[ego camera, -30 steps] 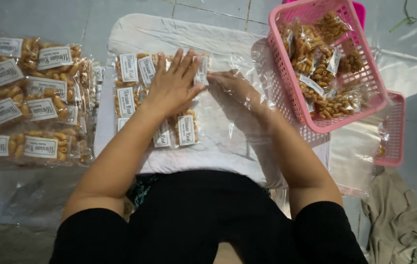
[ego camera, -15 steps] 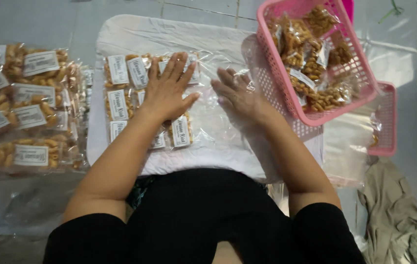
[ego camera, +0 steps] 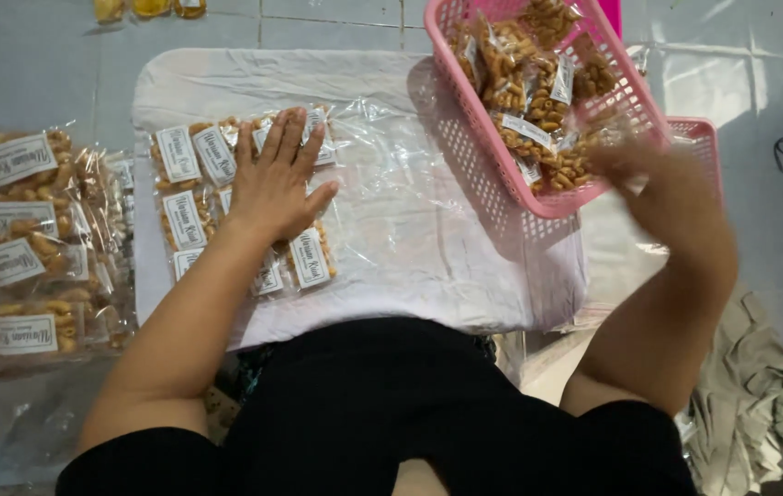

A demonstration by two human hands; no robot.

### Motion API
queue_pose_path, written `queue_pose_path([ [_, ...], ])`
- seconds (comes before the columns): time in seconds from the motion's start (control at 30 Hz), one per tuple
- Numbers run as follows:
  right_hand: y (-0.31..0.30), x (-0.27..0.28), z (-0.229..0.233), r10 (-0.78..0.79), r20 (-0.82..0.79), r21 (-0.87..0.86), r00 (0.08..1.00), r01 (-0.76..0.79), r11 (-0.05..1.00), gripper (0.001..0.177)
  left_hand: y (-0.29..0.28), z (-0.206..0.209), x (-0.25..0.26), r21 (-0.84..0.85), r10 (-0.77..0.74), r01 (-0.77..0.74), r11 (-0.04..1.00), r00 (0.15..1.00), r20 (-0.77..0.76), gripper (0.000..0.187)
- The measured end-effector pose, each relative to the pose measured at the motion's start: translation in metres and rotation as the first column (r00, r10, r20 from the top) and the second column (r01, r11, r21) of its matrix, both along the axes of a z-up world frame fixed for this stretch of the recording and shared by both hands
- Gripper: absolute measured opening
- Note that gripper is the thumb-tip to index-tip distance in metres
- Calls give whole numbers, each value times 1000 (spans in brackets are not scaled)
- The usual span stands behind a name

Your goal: Packaging small snack packets into larger plastic bags

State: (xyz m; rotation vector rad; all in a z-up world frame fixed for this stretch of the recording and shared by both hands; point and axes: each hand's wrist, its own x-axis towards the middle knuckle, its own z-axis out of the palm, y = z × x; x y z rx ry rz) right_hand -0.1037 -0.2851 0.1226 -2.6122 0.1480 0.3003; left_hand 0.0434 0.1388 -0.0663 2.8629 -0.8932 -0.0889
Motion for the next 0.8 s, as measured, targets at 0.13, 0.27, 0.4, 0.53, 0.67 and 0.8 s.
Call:
queue_pose_path([
  [0.13,-60,50,-38,48,502,-158,864,37,987,17,2,-1,0,-34,1,0,999,999,32,85],
  [0.27,-91,110,-85,-97,471,-186,877,206,961,17,3,-6,2,-4,0,0,1000,1000,-7,87],
  [0.4,-81,139,-100,-56,550,6,833,63,998,20,2,-1,-2,-14,6,-6,1000,1000,6,87],
  [0.53,-32,158,-79,8,474,-5,881,-6,1000,33,1,6,-3,-13,9,-9,1000,1000,9,85],
  [0.67,-1,170,-73,76,291,-86,954,-53,995,80,1,6,-4,-28,6,-6,1000,1000,9,85],
  [0.8,2,176,-84,32,265,-96,964,-7,995,58,0,7,-5,-26,18,-18,1000,1000,1,86],
])
